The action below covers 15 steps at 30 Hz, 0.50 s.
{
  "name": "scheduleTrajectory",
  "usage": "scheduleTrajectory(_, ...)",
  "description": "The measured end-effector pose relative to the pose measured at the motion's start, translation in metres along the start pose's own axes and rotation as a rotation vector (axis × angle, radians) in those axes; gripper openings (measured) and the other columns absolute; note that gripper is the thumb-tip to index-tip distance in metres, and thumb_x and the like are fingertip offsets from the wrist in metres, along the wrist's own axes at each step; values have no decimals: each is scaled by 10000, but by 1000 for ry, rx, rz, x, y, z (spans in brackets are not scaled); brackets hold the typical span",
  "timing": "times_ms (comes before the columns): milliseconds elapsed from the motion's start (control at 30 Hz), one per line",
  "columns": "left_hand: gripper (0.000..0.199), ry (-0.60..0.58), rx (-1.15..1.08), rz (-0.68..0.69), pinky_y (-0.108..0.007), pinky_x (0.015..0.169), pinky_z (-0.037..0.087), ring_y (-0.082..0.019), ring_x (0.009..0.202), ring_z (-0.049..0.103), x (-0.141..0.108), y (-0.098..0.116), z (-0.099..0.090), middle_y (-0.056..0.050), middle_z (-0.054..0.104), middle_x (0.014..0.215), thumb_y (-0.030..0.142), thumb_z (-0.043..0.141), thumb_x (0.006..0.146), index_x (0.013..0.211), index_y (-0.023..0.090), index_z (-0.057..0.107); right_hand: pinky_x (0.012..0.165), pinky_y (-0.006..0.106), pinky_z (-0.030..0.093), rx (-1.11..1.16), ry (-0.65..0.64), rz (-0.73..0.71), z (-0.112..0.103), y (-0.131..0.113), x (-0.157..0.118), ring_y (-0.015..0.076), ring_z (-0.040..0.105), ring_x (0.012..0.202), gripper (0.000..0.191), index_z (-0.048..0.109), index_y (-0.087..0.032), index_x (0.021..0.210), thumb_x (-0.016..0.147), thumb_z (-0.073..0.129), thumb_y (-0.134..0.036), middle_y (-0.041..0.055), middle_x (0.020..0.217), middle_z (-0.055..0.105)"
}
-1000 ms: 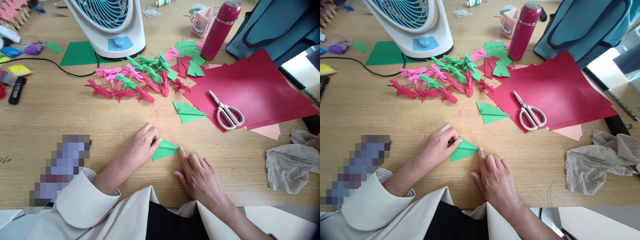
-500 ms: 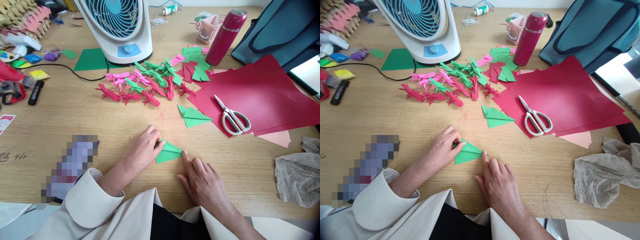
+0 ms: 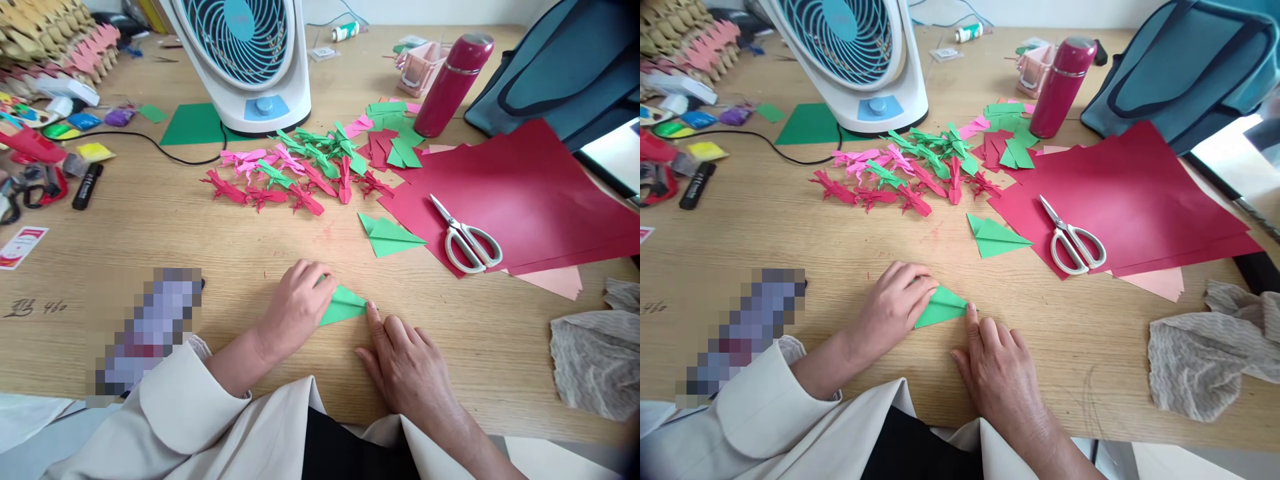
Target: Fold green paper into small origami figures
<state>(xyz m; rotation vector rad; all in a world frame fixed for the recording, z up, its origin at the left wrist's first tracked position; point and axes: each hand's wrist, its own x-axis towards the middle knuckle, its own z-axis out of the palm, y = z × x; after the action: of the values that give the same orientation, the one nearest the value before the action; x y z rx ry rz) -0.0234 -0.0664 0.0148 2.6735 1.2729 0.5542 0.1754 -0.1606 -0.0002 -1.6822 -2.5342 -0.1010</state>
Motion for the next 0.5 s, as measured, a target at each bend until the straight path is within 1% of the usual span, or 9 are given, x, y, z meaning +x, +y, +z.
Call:
scheduleTrajectory(67,234,18,40,150,-398,923,485,-221,1038,607,-7,6,-1,-95,683,1153,160,458,979,1116,170,648,649,352,380,7,-2,10,-1,0,0,207,533,749,567,418,-28,1422,1004,431,-412,64,856,556)
scheduleTrajectory(133,321,-23,46,314,-395,1051,447,-216,1206,576,-15,11,0,-99,654,1284,148,412,995,1257,148,599,653,352,379,15,-9,19,-2,-1,1,206,533,749,551,425,-38,1418,1010,412,-409,65,858,562)
scheduleTrajectory(200,364,-28,87,395,-391,1119,413,-220,1319,518,-21,13,2,-100,612,1366,125,383,999,1315,122,564,658,350,376,19,-11,25,-2,-1,1,204,534,751,539,430,-41,1413,1016,397,-404,67,863,568)
scheduleTrajectory(300,383,-43,143,422,-391,1137,416,-236,1364,484,-26,13,8,-111,572,1415,118,367,1001,1339,87,544,660,348,370,15,3,20,-2,0,1,199,533,750,535,442,-28,1401,1019,388,-399,70,867,571)
scheduleTrajectory(400,390,-68,154,408,-391,1131,435,-242,1364,487,-27,12,10,-127,554,1430,128,354,1007,1346,70,537,656,346,364,14,23,6,-1,0,2,196,527,736,538,460,-19,1386,1020,383,-405,66,851,565)
scheduleTrajectory(500,386,-62,145,403,-387,1122,452,-241,1357,497,-27,12,11,-133,558,1424,131,357,1007,1338,67,544,655,345,362,16,31,0,0,1,1,195,523,727,546,463,-14,1384,1020,379,-412,64,840,562)
